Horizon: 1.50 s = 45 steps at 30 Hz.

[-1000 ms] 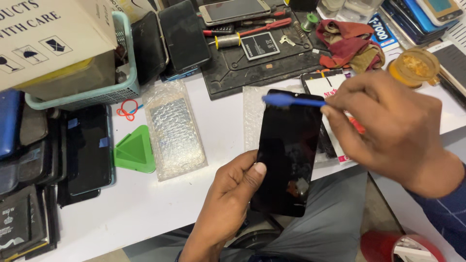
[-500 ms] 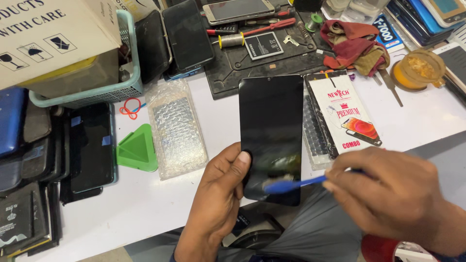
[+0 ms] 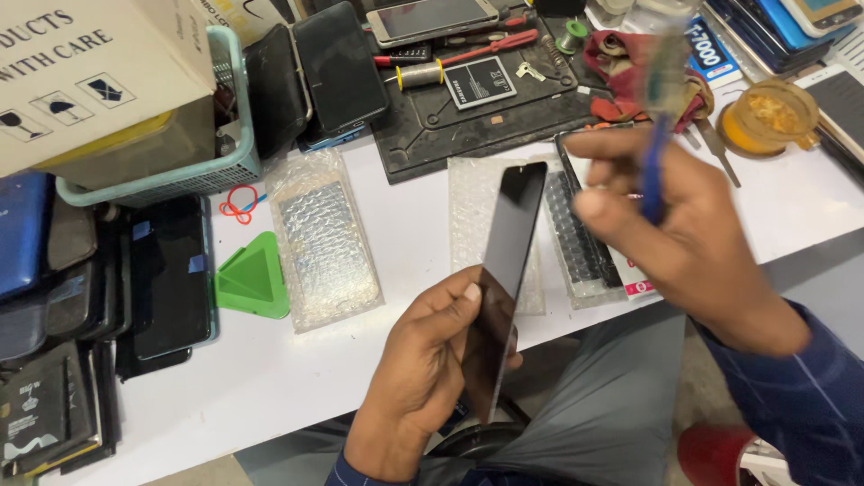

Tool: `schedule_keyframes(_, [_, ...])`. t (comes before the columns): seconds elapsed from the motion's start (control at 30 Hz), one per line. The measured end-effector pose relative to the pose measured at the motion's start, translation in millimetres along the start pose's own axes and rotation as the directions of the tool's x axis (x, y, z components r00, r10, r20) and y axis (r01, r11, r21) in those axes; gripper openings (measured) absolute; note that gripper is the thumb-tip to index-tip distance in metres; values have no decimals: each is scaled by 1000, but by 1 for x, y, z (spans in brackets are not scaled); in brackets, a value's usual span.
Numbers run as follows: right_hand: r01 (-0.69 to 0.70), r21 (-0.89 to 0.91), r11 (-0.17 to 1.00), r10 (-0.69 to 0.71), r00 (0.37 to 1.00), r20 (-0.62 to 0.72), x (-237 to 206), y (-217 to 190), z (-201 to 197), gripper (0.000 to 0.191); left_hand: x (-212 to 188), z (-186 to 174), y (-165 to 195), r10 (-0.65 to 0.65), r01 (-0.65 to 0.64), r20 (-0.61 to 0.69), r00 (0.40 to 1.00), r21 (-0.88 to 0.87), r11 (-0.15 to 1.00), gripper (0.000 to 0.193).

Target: The person wipes and brushes several smartphone screens with a cloth and a small brush, then places them into bubble wrap or packaging. The person handles multiple screens one at a time, cleaning both front and back surfaces before packaging.

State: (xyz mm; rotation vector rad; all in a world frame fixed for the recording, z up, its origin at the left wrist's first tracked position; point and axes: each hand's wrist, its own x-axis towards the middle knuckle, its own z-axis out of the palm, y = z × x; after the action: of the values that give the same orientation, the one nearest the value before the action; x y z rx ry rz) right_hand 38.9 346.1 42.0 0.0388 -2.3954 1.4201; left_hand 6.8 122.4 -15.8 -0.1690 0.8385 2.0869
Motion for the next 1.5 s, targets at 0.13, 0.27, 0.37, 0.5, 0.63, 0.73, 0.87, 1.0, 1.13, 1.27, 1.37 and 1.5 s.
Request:
schedule_keyframes(0.13, [-36,91,995,20,986,165,14,7,9,31,7,-13,-15,39,-49,284,958,27,998,46])
schedule_keyframes(0.27, [-113,249,962,51,969,244,18,11,12,23,11,-19,-25,82,-2,418,905,-189,982,57])
schedule_keyframes(0.37, [-196,243,950,129,955,268,19,14,11,24,10,-17,-24,91,44,407,909,-311,949,81])
schedule_keyframes(0.5, [-280,192,941,220,934,282,21,17,11,25,7,-13,-20,74,92,434,898,-350,932,80])
schedule_keyframes(0.63, [-102,-30,994,105,988,110,18,14,16,26,6,-10,-22,147,52,482,864,-375,926,75])
schedule_keyframes(0.73, [-69,159,985,74,997,-30,2,4,14,27,8,-11,-20,213,-57,397,893,-370,927,79])
schedule_keyframes(0.87, [144,-482,864,-98,988,119,-29,-6,12,16,9,-14,-14,253,-104,347,903,-396,912,87])
schedule_keyframes(1.0, [455,-435,777,-304,876,374,-52,-8,21,18,9,-13,-16,265,-59,360,894,-493,868,90])
schedule_keyframes(1.13, [503,-481,718,-377,862,339,-46,-7,21,16,9,-13,-25,228,-46,307,924,-502,863,82])
schedule_keyframes(1.27, [365,-576,732,-322,929,181,-30,-7,20,14,12,-14,-30,176,13,314,933,-519,855,76])
schedule_keyframes(1.37, [404,-537,741,-346,914,210,-32,-9,21,14,11,-15,-31,174,10,307,936,-516,856,73])
schedule_keyframes(1.5, [567,-457,685,-432,822,372,-42,-13,23,16,8,-15,-31,179,3,306,935,-512,859,75])
